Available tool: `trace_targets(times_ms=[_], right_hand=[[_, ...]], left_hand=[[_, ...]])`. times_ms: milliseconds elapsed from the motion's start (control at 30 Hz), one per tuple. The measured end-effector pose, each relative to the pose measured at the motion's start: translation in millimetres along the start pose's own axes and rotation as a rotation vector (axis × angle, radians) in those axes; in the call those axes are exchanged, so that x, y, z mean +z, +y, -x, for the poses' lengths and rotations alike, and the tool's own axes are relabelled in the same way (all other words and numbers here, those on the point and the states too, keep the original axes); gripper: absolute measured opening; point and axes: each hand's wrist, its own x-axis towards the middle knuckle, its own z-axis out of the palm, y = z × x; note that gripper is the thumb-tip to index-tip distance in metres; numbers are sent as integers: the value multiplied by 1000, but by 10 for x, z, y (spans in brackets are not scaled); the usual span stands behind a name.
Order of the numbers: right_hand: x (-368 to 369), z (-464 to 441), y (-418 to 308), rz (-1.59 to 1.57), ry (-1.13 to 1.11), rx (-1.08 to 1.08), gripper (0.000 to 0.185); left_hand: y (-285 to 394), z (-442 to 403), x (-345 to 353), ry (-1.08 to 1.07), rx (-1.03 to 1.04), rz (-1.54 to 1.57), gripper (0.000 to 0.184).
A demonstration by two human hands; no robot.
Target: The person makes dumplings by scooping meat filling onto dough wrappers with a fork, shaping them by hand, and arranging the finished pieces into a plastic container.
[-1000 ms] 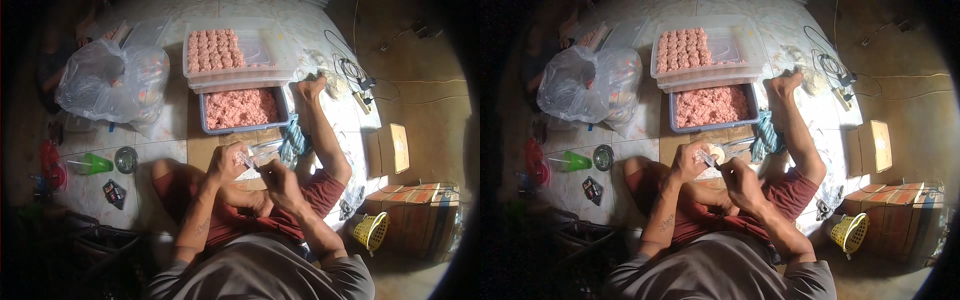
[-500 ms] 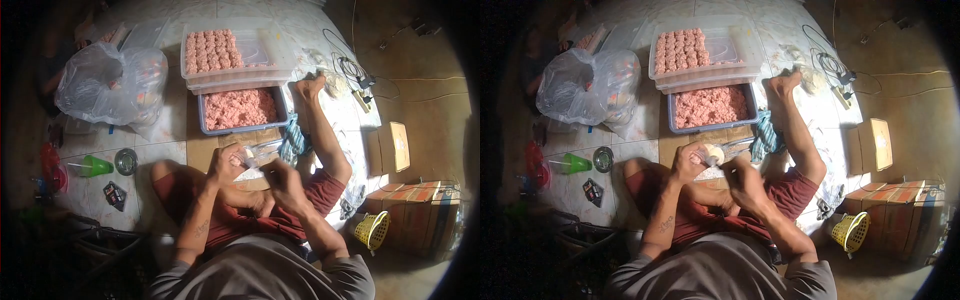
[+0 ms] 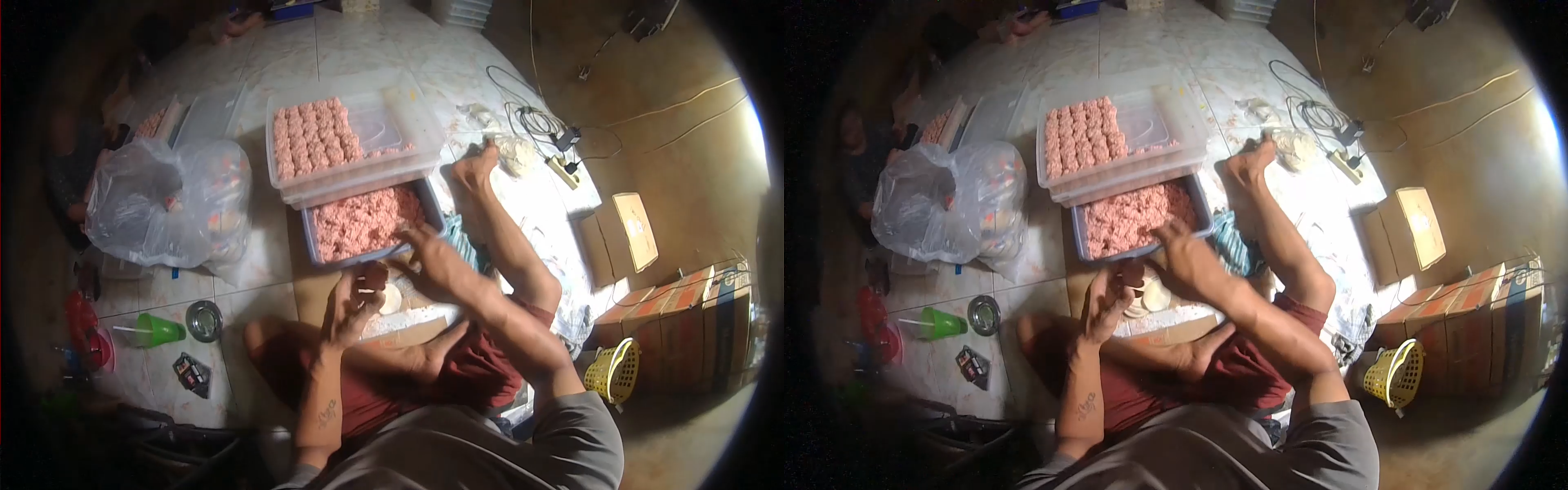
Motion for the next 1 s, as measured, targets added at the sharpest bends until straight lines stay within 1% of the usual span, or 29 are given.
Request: trace_targets(times_ms=[33, 67, 133, 167, 200, 233, 300, 367, 400, 433, 467, 500, 533, 600, 633, 667, 733, 767, 800, 867, 900, 933, 967, 1000], right_hand=[[238, 54, 113, -7, 23, -133, 35], [423, 72, 245, -15, 43, -264, 36], [66, 85, -112, -100, -60, -400, 36], [-47, 18, -91, -27, -114, -327, 25], [-95, -52, -19, 3, 31, -290, 19], [-349, -140, 11, 7, 35, -297, 20], [-886, -453, 35, 17, 34, -298, 22], [-1244, -857, 96, 107, 136, -154, 26], [-1367, -1086, 159, 154, 183, -82, 29], [-1440, -1342, 274, 182, 120, -66, 28], [-1500, -1581, 380, 210, 57, -52, 28], [-1562, -1783, 320, 252, -71, 31, 27], [-1560, -1988, 405, 260, -77, 34, 27], [-1431, -2333, 688, 291, -241, 18, 26], [-1337, -2432, 833, 438, -231, -118, 23], [-1309, -2515, 837, 443, -239, -115, 23], [-1265, -2639, 681, 602, -623, 69, 26], [-1304, -2629, 572, 496, -665, 279, 28], [-1279, -2669, 653, 498, -675, 285, 28], [-1241, -2742, 823, 502, -697, 361, 30], [-1292, -2680, 651, 547, -660, 322, 33], [-1266, -2683, 709, 547, -660, 326, 33], [-1235, -2707, 781, 616, -706, 262, 35], [-1241, -2691, 687, 686, -749, 196, 38]], left_hand=[[-8, -21, -7, -40, 10, 14, 72], [64, -35, 38, -87, -24, 24, 80], [146, -113, 144, -168, 53, 174, 87], [142, -97, 130, -86, 80, 212, 91], [113, -73, 47, 35, 109, 223, 80], [18, -36, -192, 161, 124, 85, 71], [-257, -51, -675, 477, 153, -93, 54], [-651, -89, -1096, 818, 118, -102, 42], [-815, -75, -1264, 911, 61, -23, 38], [-981, -60, -1432, 1006, 11, 62, 35], [-1078, -65, -1549, 1046, -26, 154, 32], [-1117, -53, -1590, 1035, -61, 268, 29], [-1155, -46, -1626, 1022, -81, 321, 26], [-1169, -112, -1643, 1012, -99, 327, 22], [-1176, -149, -1651, 1017, -105, 328, 22], [-1034, -182, -1583, 1035, -112, 280, 25], [-975, -223, -1552, 1054, -131, 240, 29], [-1007, -231, -1562, 1060, -107, 243, 28], [-995, -231, -1548, 1066, -84, 244, 28], [-907, -231, -1509, 1050, -127, 186, 29], [-923, -217, -1531, 1038, -133, 178, 24], [-934, -205, -1540, 1027, -135, 170, 19], [-941, -204, -1536, 1024, -133, 172, 19], [-943, -203, -1532, 1040, -141, 179, 18]])
